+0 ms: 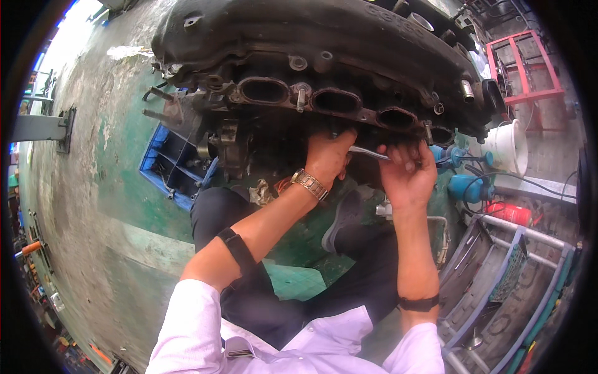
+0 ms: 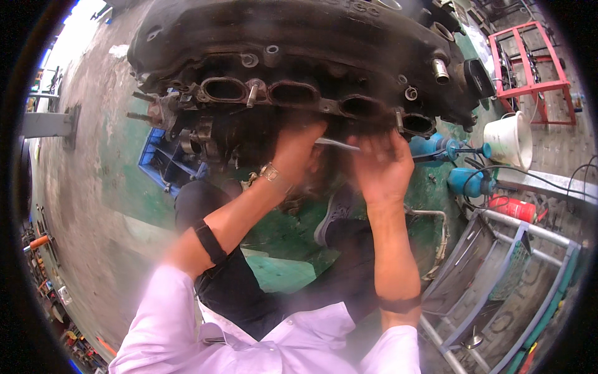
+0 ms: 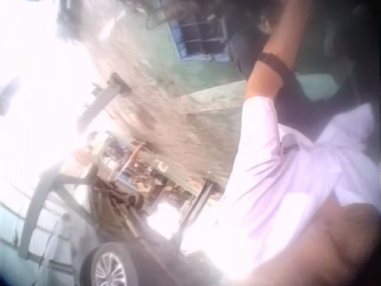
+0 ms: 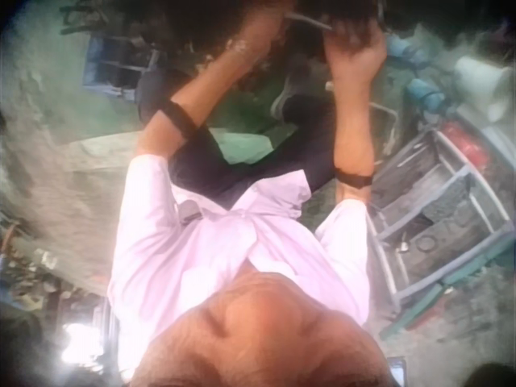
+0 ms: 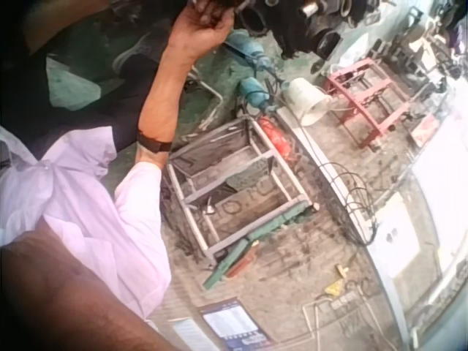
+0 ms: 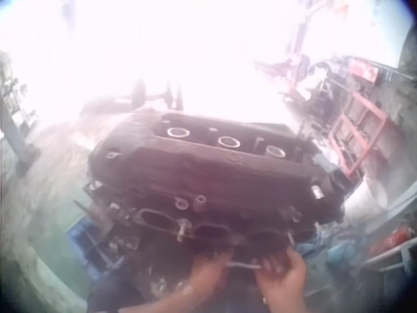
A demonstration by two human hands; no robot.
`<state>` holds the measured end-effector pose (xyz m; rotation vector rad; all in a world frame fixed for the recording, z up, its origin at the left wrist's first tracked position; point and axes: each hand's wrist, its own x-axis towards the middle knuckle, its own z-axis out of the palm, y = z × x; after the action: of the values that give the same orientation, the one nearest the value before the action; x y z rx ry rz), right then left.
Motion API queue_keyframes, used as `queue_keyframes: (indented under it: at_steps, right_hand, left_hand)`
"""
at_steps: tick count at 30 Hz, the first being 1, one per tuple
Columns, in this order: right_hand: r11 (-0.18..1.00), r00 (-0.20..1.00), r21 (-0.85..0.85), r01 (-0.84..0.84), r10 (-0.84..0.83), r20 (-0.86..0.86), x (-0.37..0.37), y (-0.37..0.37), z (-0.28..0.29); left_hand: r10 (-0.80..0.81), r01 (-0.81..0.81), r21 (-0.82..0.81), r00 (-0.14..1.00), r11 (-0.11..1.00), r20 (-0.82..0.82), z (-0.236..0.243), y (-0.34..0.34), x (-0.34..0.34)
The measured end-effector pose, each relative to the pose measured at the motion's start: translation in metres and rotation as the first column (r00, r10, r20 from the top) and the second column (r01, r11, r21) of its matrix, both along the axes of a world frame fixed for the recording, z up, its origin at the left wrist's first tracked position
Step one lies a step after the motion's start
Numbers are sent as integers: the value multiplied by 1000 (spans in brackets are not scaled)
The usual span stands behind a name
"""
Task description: The person uses a ratchet and socket to loosen and remove a bolt from the engine block, then inserts a new bolt and tightens it. The person works on the underside of the engine, adjusting the tool and repositioning hands as needed.
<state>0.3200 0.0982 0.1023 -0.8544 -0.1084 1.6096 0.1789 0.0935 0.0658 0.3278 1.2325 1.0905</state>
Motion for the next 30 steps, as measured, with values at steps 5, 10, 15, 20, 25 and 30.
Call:
queue_keyframes:
  at_steps: [5,10,15,20,25,30]
  right_hand:
    - [991,996,116,-71,77,-51,-1,2,-4]
    - [1000,1000,17,17,-17,24,-1,0,-4]
    - [983,992,156,-102,112,-59,7,2,-14]
    - [991,997,109,-77,79,-16,17,0,-23]
    - [959,983,248,-140,164,-79,10,2,-19]
    - [1000,997,15,3,-4,76,-8,1,4]
  left_hand:
    - [39,-39,-1,999,999,17,-3,0,2]
    - [44,-44,-10,998,999,38,-8,-1,3]
    - [73,-71,-36,996,997,60,-11,-1,6]
    - [74,-71,-33,994,997,84,-14,-1,7]
    - [47,-37,-76,990,996,133,-14,-1,6]
    - [19,-13,-57,994,998,112,-20,-4,6]
